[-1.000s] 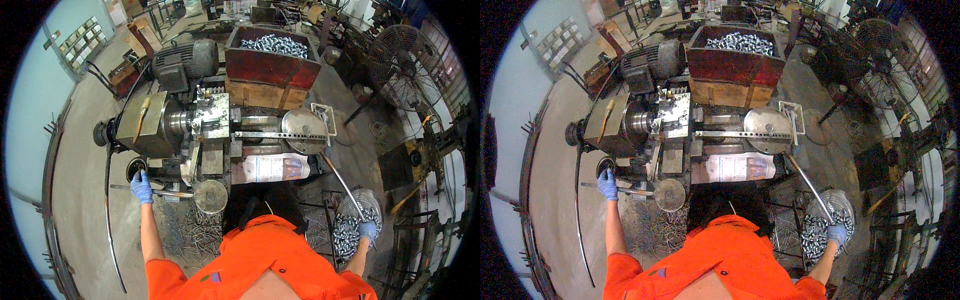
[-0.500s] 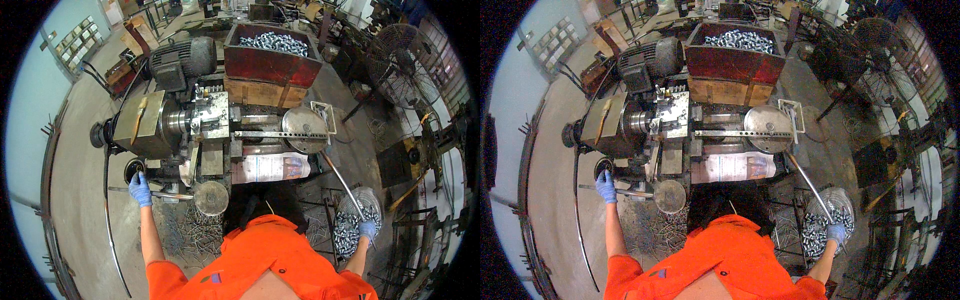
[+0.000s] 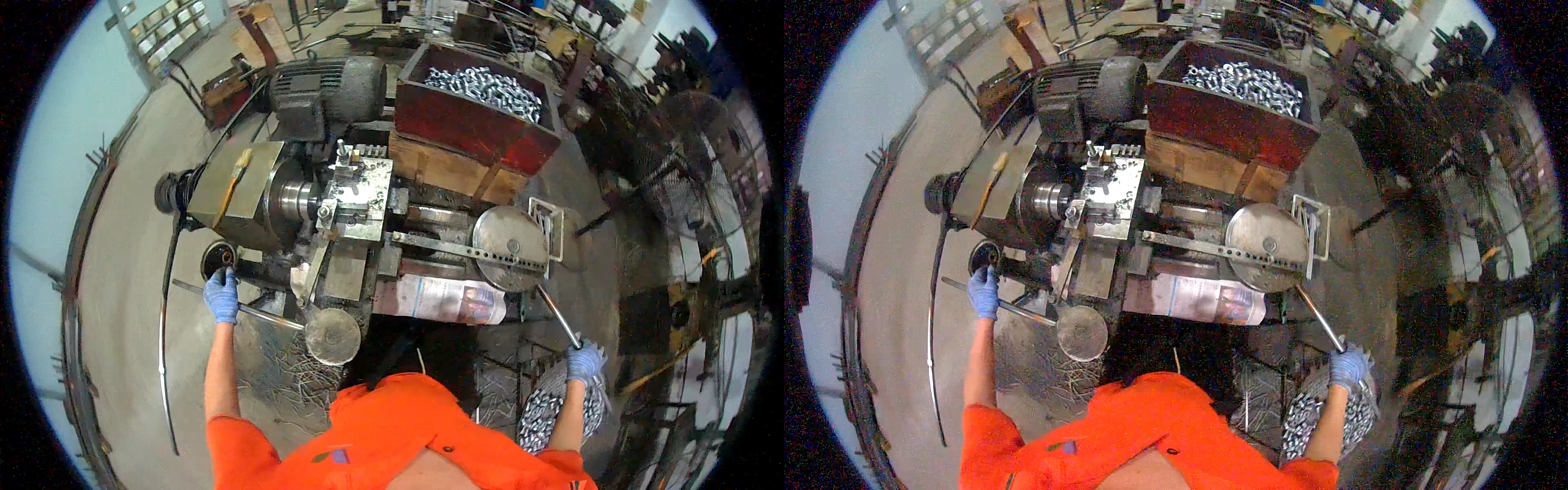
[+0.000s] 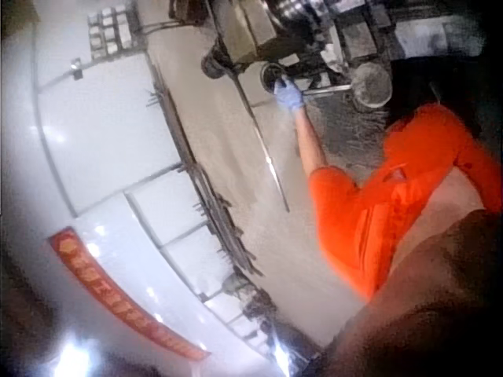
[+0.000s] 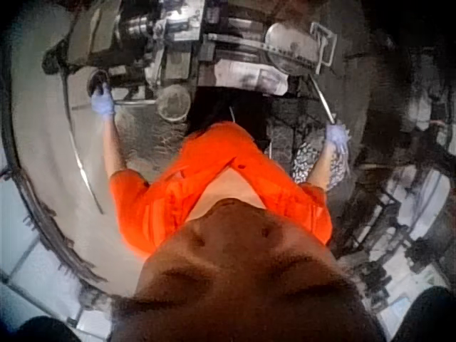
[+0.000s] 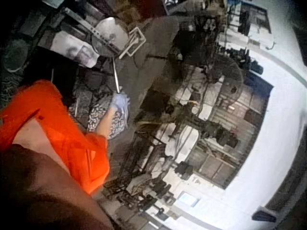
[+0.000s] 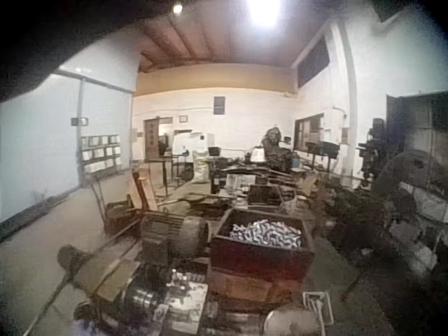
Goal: The person operates a lathe machine to process metal parts. They pick up a metal piece from a bin, place it into the machine's chuck, and use levers to move the cutting tool and engage the process. After processing, they remove the part and place it into a separate collection bin.
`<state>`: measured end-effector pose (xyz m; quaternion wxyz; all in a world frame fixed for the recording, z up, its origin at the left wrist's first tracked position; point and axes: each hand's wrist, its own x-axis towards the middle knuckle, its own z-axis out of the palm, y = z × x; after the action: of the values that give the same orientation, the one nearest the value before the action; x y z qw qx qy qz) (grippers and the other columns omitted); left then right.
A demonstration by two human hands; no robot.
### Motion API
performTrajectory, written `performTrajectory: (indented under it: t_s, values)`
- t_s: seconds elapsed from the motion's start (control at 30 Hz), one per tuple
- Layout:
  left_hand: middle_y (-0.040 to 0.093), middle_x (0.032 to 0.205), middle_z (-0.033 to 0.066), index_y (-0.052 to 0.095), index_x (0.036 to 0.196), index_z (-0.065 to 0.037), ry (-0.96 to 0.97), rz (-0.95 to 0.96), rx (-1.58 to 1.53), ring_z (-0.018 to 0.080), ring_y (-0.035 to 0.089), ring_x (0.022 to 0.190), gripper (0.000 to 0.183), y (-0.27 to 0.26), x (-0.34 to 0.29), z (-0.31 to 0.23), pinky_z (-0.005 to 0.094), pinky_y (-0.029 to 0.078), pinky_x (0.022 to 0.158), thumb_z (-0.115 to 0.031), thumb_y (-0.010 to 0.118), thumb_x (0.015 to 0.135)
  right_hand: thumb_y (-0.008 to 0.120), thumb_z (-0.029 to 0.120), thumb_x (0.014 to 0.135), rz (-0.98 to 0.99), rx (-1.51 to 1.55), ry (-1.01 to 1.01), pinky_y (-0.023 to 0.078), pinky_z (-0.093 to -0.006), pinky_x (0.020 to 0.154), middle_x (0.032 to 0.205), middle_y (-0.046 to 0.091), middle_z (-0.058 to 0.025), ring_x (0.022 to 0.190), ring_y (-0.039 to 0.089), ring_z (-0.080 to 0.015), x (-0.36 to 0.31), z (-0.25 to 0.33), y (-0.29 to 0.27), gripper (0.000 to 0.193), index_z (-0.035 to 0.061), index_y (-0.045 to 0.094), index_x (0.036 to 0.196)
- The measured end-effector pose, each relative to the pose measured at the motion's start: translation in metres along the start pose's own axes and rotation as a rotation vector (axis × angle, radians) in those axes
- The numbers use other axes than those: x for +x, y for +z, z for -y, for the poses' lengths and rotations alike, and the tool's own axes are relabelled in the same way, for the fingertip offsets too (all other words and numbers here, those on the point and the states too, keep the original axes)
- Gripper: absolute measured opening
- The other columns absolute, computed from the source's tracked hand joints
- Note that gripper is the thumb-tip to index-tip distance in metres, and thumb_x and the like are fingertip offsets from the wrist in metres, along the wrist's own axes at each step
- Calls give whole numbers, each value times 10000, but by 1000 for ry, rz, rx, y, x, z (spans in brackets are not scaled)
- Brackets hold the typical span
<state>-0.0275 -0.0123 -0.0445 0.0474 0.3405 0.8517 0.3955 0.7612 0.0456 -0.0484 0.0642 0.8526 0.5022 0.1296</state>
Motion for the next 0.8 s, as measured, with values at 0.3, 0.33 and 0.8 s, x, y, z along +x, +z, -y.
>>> performTrajectory:
  t_s: [0.3, 0.33, 0.8]
  values:
    - [677, 768, 119, 658, 972, 1, 59, -7, 27, 185, 633, 668, 319, 8, -8, 2, 311, 483, 637, -291, 607, 853, 561, 484, 766, 36, -96, -32, 205, -484, 1072, 1326, 465, -118, 1285, 342, -308, 175, 90, -32, 645, 75, 479, 1258]
    - [674, 751, 110, 658, 968, 8, 74, 6, -121, 171, 622, 651, 324, 9, -6, 15, 307, 480, 626, -292, 604, 859, 579, 462, 762, 3, -75, -88, 198, -473, 1080, 1349, 441, -122, 1304, 316, -305, 173, 104, -33, 642, 71, 483, 1262]
    - [657, 776, 132, 663, 876, -107, 414, 473, 917, 315, 630, 735, 360, 39, -25, 150, 389, 494, 658, -434, 571, 755, 650, 528, 709, 163, 461, -140, 384, -398, 962, 1081, 617, -192, 1054, 549, -341, 25, 68, 7, 578, 26, 662, 996]
